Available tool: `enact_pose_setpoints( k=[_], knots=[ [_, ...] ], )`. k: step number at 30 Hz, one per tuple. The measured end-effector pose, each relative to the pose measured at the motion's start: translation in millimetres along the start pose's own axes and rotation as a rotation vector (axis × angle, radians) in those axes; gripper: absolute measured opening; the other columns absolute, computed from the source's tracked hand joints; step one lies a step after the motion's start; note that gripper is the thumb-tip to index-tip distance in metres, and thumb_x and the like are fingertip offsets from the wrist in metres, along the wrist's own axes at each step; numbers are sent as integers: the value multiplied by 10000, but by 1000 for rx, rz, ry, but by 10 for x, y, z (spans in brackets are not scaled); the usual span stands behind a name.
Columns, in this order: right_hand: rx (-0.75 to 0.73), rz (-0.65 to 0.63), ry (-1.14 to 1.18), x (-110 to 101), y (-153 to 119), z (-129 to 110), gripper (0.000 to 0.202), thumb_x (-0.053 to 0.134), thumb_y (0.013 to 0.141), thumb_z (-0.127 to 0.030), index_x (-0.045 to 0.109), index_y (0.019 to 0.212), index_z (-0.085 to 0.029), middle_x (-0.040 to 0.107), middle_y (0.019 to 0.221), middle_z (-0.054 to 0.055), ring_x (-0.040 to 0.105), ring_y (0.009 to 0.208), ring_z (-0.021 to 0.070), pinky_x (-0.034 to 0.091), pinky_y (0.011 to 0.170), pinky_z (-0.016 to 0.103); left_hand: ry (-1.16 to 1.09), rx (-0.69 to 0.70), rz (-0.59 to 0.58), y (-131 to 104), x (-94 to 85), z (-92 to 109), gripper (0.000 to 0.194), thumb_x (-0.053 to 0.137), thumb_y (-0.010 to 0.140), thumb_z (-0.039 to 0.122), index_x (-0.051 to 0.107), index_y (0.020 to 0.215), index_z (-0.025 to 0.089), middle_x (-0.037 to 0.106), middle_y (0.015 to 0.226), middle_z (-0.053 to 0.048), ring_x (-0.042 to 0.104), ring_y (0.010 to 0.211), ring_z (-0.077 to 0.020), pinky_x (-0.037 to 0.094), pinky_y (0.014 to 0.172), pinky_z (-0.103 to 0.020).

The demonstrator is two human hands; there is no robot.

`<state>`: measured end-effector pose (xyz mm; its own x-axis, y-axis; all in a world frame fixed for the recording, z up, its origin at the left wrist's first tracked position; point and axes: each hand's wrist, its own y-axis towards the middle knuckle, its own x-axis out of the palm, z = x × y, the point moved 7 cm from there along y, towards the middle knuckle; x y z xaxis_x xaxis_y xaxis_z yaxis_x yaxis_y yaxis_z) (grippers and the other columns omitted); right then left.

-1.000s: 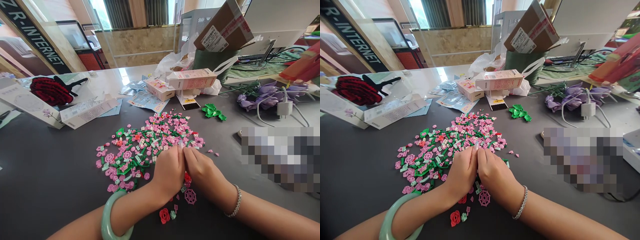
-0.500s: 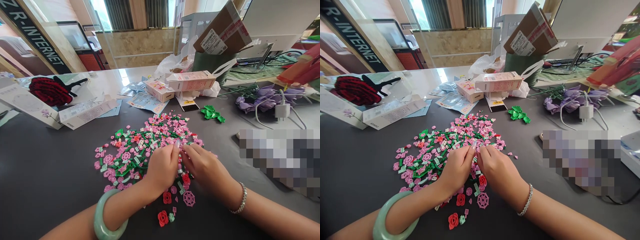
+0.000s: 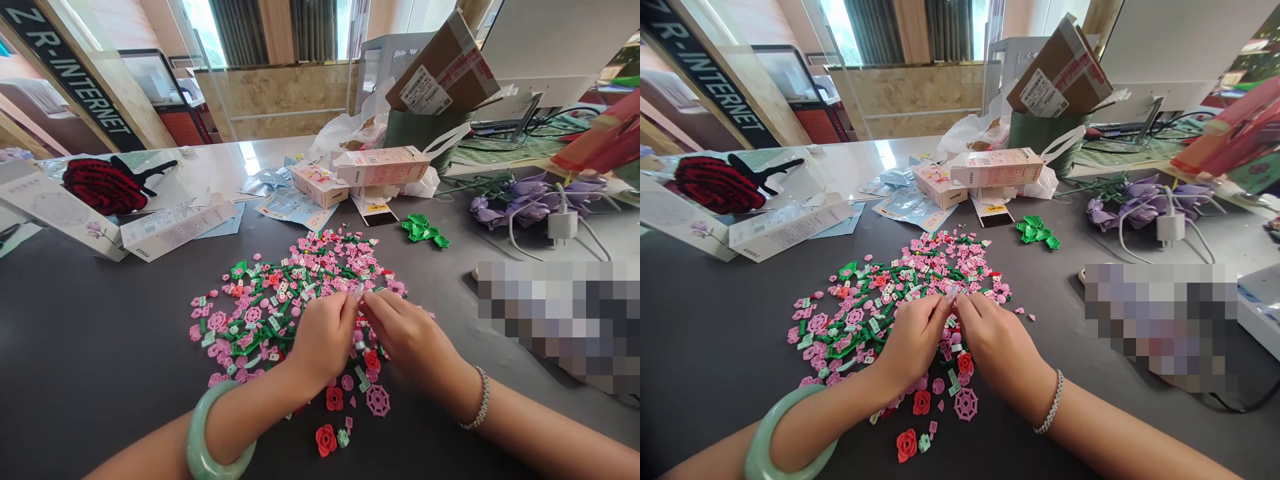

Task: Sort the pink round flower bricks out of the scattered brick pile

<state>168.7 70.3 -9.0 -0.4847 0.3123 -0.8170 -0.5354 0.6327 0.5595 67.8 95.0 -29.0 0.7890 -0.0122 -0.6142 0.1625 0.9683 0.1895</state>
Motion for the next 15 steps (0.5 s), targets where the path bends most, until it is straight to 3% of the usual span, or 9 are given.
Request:
enact_pose_setpoints(
  k=[15],
  knots=[
    [-41,169,186,-99,21,-82,316,331,1005,-137,512,748,-173,515,631,8,444,548,116,383,506,233,-13,87,7,-71,-15,99,425,278,979,357,368,586,221,439,499,34,354,463,-104,233,478,-269]
  ],
)
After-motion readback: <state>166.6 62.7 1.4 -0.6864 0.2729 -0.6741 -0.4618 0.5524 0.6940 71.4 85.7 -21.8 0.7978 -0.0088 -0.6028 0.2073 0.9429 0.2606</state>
